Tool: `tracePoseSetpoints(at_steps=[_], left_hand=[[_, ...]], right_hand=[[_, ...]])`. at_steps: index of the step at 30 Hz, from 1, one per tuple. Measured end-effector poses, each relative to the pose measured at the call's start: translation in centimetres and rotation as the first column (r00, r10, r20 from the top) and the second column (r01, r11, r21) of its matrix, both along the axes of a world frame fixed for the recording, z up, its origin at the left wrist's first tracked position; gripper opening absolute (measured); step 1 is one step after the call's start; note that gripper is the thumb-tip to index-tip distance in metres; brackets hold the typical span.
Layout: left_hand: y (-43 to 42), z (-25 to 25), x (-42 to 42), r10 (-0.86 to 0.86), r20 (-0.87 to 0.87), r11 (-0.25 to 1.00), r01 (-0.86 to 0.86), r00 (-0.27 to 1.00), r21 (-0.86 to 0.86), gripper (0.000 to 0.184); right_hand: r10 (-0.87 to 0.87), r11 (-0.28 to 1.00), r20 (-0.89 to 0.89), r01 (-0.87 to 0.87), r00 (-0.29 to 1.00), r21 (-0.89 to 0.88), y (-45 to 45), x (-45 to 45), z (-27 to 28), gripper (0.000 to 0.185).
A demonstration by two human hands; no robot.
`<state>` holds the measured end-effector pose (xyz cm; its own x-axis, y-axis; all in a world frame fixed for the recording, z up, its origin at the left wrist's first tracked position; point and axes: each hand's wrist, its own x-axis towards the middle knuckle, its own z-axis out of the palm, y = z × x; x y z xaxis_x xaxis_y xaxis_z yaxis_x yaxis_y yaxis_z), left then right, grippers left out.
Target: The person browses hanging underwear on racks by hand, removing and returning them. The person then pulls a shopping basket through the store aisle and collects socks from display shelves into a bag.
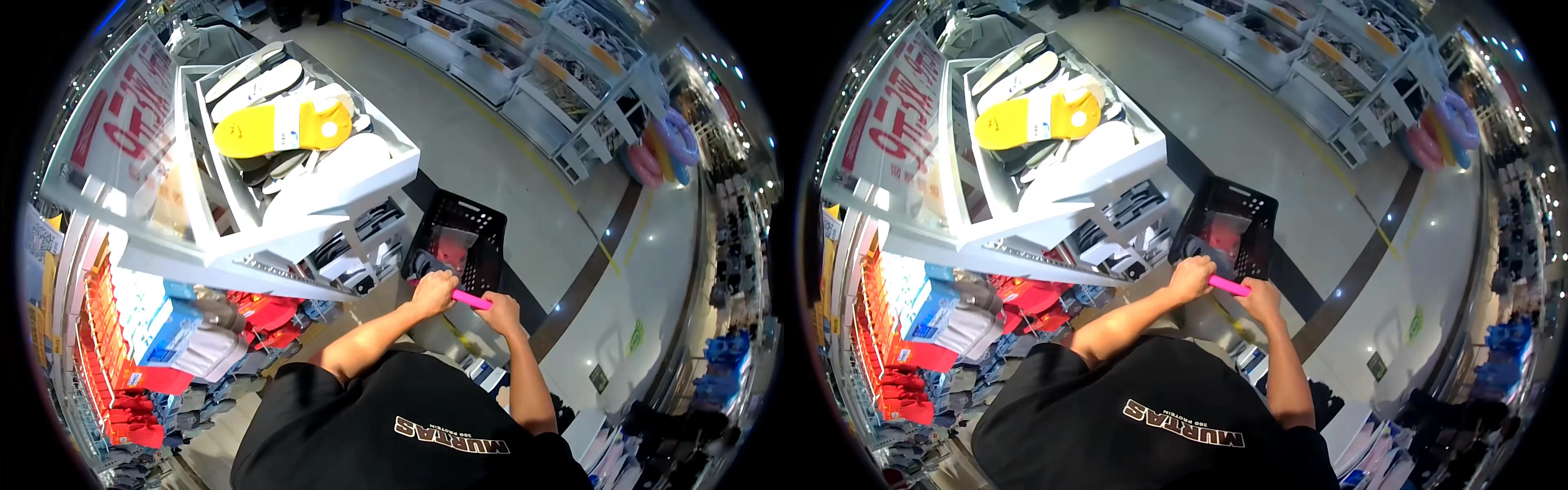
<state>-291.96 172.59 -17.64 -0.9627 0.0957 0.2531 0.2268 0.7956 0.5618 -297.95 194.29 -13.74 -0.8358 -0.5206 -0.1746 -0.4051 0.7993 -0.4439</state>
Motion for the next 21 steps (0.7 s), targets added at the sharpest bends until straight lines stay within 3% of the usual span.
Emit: tracePoseSetpoints(at_steps=[8, 13, 16, 21], left_hand=[[0.5, 0.0, -7.1, 0.111, -0.005, 0.993, -0.111, 0.994, 0.031, 0.021], [0.2, -1.2, -12.8, 0.122, 0.043, 0.992, -0.123, 0.992, 0.028, 0.03], [0.5, -0.5, -16.4, 0.298, 0.085, 0.954, -0.298, 0.951, -0.017, 0.029], [0.7, -0.3, -22.7, 0.45, 0.002, 0.893, -0.45, 0.893, -0.025, 0.023]], right_hand=[[0.069, 0.997, 0.001, -0.069, 0.998, 0.024, -0.6, -9.3, 0.2, 0.026], [0.192, 0.981, 0.021, -0.192, 0.981, 0.004, -1.5, -17.0, 0.1, 0.022], [0.262, 0.965, 0.028, -0.261, 0.965, -0.031, -2.1, -21.9, 0.1, 0.023], [0.4, 0.917, 0.037, -0.399, 0.916, -0.014, -3.6, -30.7, -0.4, 0.028]])
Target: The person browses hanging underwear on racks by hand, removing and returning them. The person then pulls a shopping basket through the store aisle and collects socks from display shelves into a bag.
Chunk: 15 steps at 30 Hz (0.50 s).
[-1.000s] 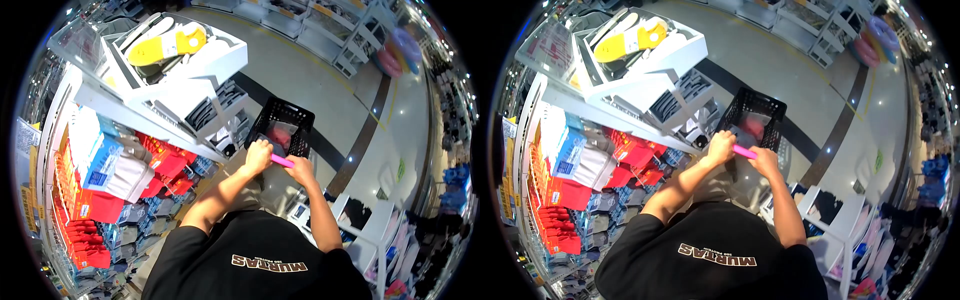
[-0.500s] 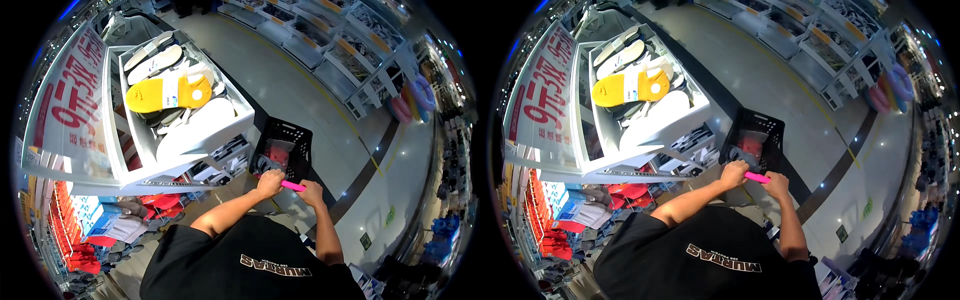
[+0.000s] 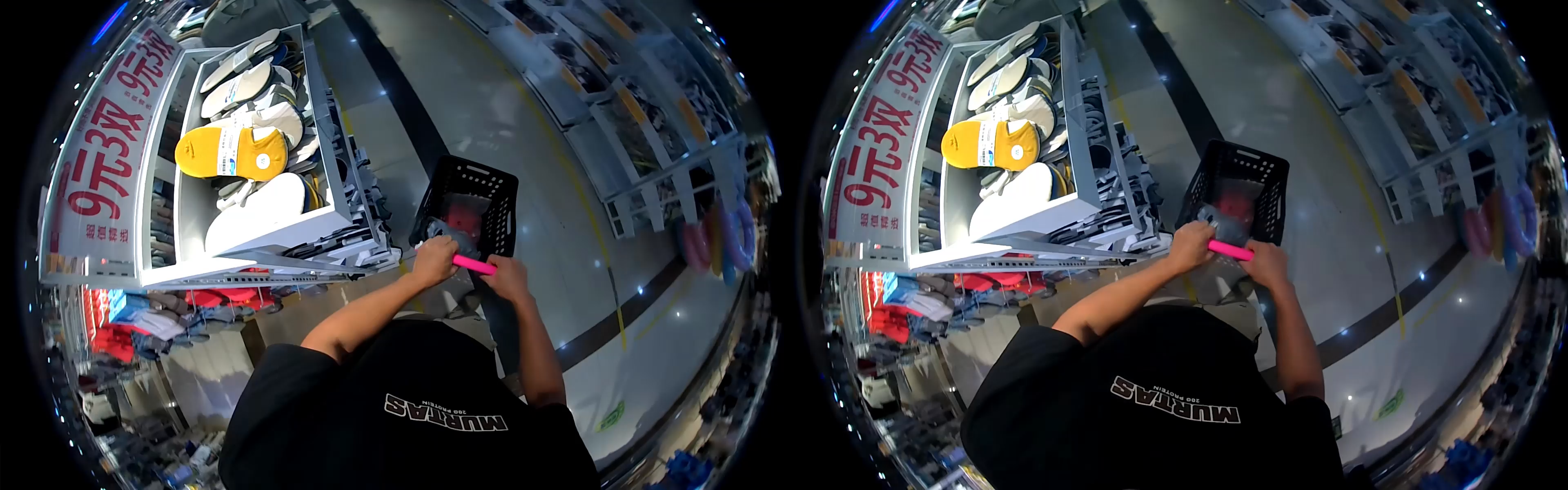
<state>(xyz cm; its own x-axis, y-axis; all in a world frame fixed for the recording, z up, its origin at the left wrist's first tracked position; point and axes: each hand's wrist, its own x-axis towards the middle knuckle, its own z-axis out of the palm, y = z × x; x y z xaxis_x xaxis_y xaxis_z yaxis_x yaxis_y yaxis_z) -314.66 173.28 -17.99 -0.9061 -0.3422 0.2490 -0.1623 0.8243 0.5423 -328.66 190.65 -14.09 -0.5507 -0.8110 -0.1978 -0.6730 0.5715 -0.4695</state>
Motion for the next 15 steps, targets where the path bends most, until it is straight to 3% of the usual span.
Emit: tracePoseSetpoints(at_steps=[8, 11, 15], left_hand=[[1.0, 0.8, -7.9, 0.286, 0.011, 0.958, -0.286, 0.958, 0.016, 0.018], [1.2, 0.6, -9.7, 0.304, -0.029, 0.951, -0.302, 0.952, 0.065, 0.023], [1.0, 0.3, -11.8, 0.319, 0.061, 0.934, -0.325, 0.946, 0.152, 0.025]], right_hand=[[0.287, 0.958, 0.013, -0.287, 0.958, -0.024, -3.7, -12.5, -0.1, 0.028], [0.375, 0.927, -0.007, -0.375, 0.927, -0.012, -5.2, -16.2, -0.2, 0.029], [0.428, 0.89, 0.048, -0.43, 0.902, 0.151, -7.6, -19.4, 1.5, 0.029]])
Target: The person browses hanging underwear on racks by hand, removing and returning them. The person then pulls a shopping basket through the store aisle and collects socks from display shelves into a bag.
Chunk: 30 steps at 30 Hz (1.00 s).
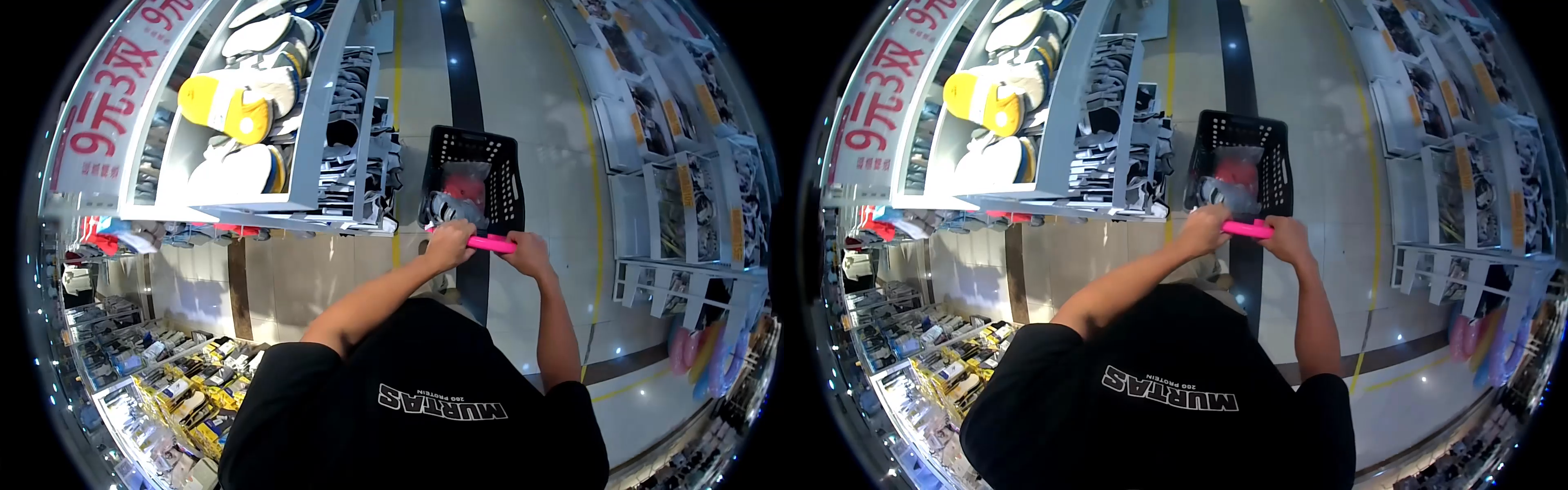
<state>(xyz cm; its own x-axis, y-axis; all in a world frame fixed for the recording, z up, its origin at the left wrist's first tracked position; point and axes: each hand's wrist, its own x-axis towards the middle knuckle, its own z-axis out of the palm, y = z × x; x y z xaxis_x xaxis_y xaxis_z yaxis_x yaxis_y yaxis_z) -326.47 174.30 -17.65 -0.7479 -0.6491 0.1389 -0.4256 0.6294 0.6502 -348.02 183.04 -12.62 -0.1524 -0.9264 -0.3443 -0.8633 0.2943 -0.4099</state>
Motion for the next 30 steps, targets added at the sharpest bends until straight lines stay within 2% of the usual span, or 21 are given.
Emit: tracePoseSetpoints(at_steps=[4, 6, 7, 8, 10, 11, 14, 15, 16, 18, 20, 21, 22, 24, 27, 30], left_hand=[[-0.8, 0.2, -1.3, -0.04, 0.039, 0.996, 0.036, 0.998, 0.078, 0.027], [-1.6, 0.0, -1.5, -0.067, -0.007, 0.991, 0.067, 0.998, 0.114, 0.028], [-1.7, -0.1, -1.2, -0.081, -0.045, 0.985, 0.087, 0.996, 0.146, 0.027], [-1.7, -0.3, -0.9, -0.092, -0.078, 0.977, 0.106, 0.993, 0.186, 0.027], [-1.8, 0.5, -0.5, -0.076, -0.107, 0.971, 0.098, 0.991, 0.218, 0.028], [-2.2, 1.0, -0.3, -0.081, -0.12, 0.968, 0.107, 0.989, 0.228, 0.029], [-2.7, 1.1, -0.3, -0.067, -0.084, 0.958, 0.088, 0.994, 0.273, 0.032], [-2.5, 1.0, -0.3, -0.044, -0.086, 0.956, 0.067, 0.995, 0.284, 0.031], [-2.4, 0.9, -0.4, -0.024, -0.084, 0.954, 0.048, 0.996, 0.297, 0.03], [-2.4, 1.1, -0.6, -0.004, -0.032, 0.949, 0.014, 0.999, 0.315, 0.029], [-2.5, 0.9, -0.8, 0.002, -0.025, 0.948, 0.006, 1.0, 0.319, 0.031], [-2.3, 0.6, -1.0, 0.011, -0.038, 0.948, 0.002, 0.999, 0.318, 0.031], [-2.4, 0.7, -1.1, 0.015, -0.011, 0.945, -0.011, 1.0, 0.327, 0.03], [-2.5, 1.0, -1.0, -0.007, 0.044, 0.946, -0.008, 0.999, 0.324, 0.029], [-3.0, 1.2, -1.7, 0.074, -0.024, 0.963, -0.065, 0.997, 0.261, 0.023], [-3.9, 1.3, -1.9, 0.039, -0.03, 0.955, -0.029, 0.999, 0.294, 0.022]], right_hand=[[0.063, 0.997, 0.019, -0.063, 0.998, 0.033, -0.8, -2.1, -0.6, 0.031], [0.102, 0.994, 0.047, -0.103, 0.994, 0.038, -1.6, -2.8, -1.0, 0.033], [0.166, 0.983, 0.12, -0.174, 0.979, 0.059, -1.9, -3.4, -0.6, 0.032], [0.127, 0.98, 0.354, -0.173, 0.926, 0.1, -2.8, -4.0, -0.5, 0.031], [-0.026, 0.96, 0.747, -0.192, 0.664, 0.205, -4.0, -4.8, -0.7, 0.029], [-0.076, 0.962, 0.809, -0.171, 0.583, 0.213, -5.0, -5.4, -1.0, 0.027], [-0.363, 0.917, 0.781, 0.045, 0.508, 0.397, -9.3, -5.9, -3.7, 0.027], [-0.39, 0.907, 0.725, 0.102, 0.568, 0.408, -10.5, -6.6, -7.9, 0.03], [-0.386, 0.892, 0.657, 0.082, 0.648, 0.444, -11.6, -7.2, -11.6, 0.031], [-0.362, 0.855, 0.51, 0.06, 0.78, 0.514, -13.0, -7.9, -19.0, 0.035], [-0.123, 0.731, 0.451, -0.227, 0.884, 0.644, -13.0, -9.8, -28.8, 0.045], [-0.111, 0.615, 0.253, -0.133, 0.961, 0.777, -13.7, -9.0, -29.4, 0.058], [0.225, 0.706, 0.221, -0.315, 0.949, 0.634, -13.8, -8.4, -30.5, 0.064], [0.182, 0.757, 0.109, -0.21, 0.977, 0.619, -14.9, -5.8, -32.6, 0.068], [0.082, 0.798, 0.116, -0.135, 0.99, 0.587, -16.6, -2.8, -37.6, 0.072], [0.045, 0.757, 0.035, -0.057, 0.998, 0.651, -19.2, -0.4, -39.8, 0.077]])
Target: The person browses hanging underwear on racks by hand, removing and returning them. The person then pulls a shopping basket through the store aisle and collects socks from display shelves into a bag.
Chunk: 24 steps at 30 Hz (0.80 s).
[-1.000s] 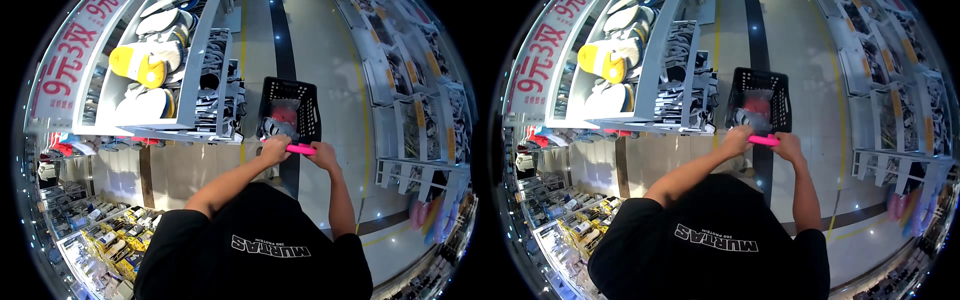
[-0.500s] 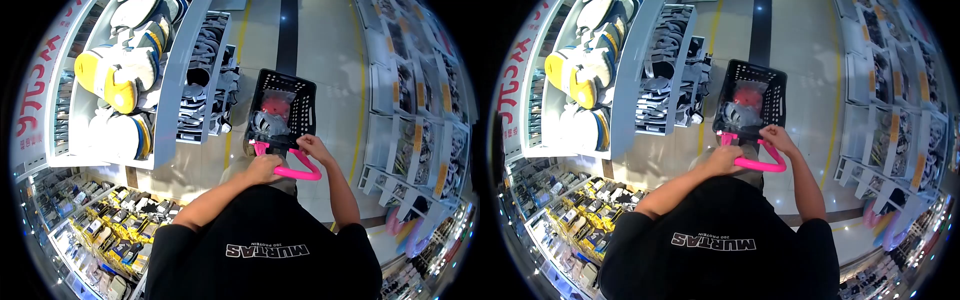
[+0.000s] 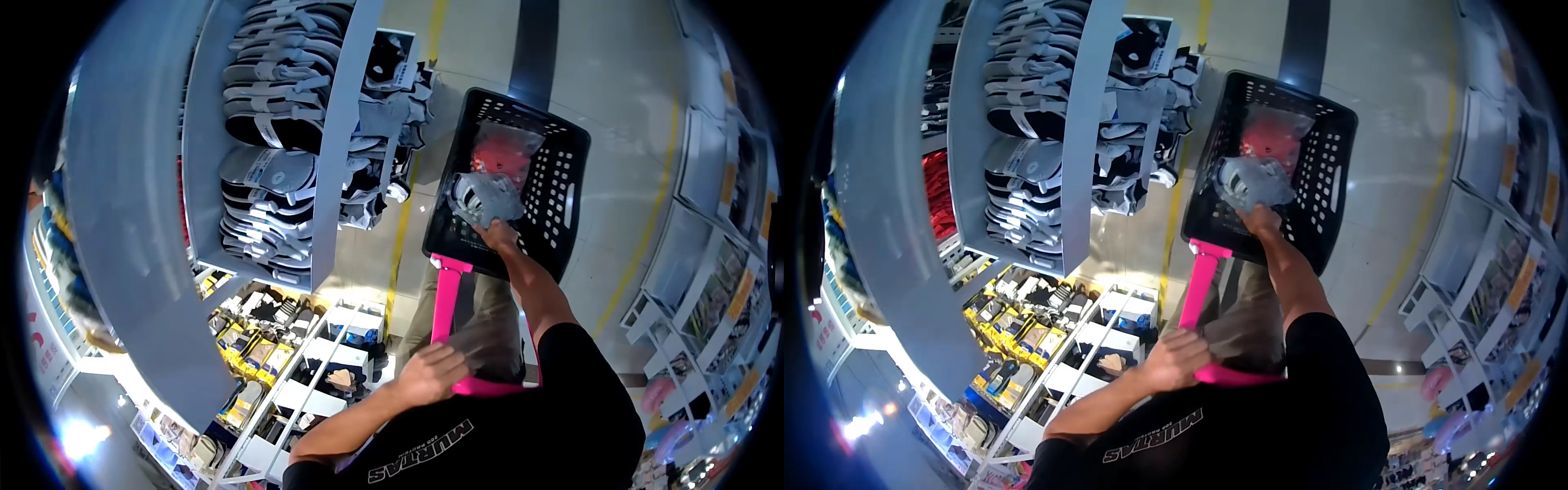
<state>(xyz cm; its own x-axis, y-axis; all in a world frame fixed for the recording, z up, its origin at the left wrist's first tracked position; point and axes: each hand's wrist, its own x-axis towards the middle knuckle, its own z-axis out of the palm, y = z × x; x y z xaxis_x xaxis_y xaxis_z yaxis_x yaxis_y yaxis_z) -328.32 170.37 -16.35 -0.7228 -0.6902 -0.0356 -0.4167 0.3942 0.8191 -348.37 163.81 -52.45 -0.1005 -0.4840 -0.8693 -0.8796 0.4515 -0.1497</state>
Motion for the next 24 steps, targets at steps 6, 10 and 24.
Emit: tracePoseSetpoints(at_steps=[6, 10, 24], left_hand=[[0.4, -0.4, -0.4, 0.093, 0.033, 0.996, -0.093, 0.995, 0.006, 0.015], [1.0, 0.0, -0.3, 0.085, 0.067, 0.994, -0.089, 0.994, 0.067, 0.023], [-0.5, -1.0, -0.8, 0.747, 0.135, 0.395, -0.598, 0.651, 0.697, 0.034]], right_hand=[[0.091, 0.996, -0.03, -0.091, 0.995, 0.008, -1.1, 0.3, -6.8, 0.065], [0.305, 0.951, 0.066, -0.3, 0.95, -0.077, -0.1, -1.7, -9.6, 0.034], [0.546, 0.72, 0.42, -0.15, 0.725, -0.678, -5.3, -9.0, 16.5, 0.032]])
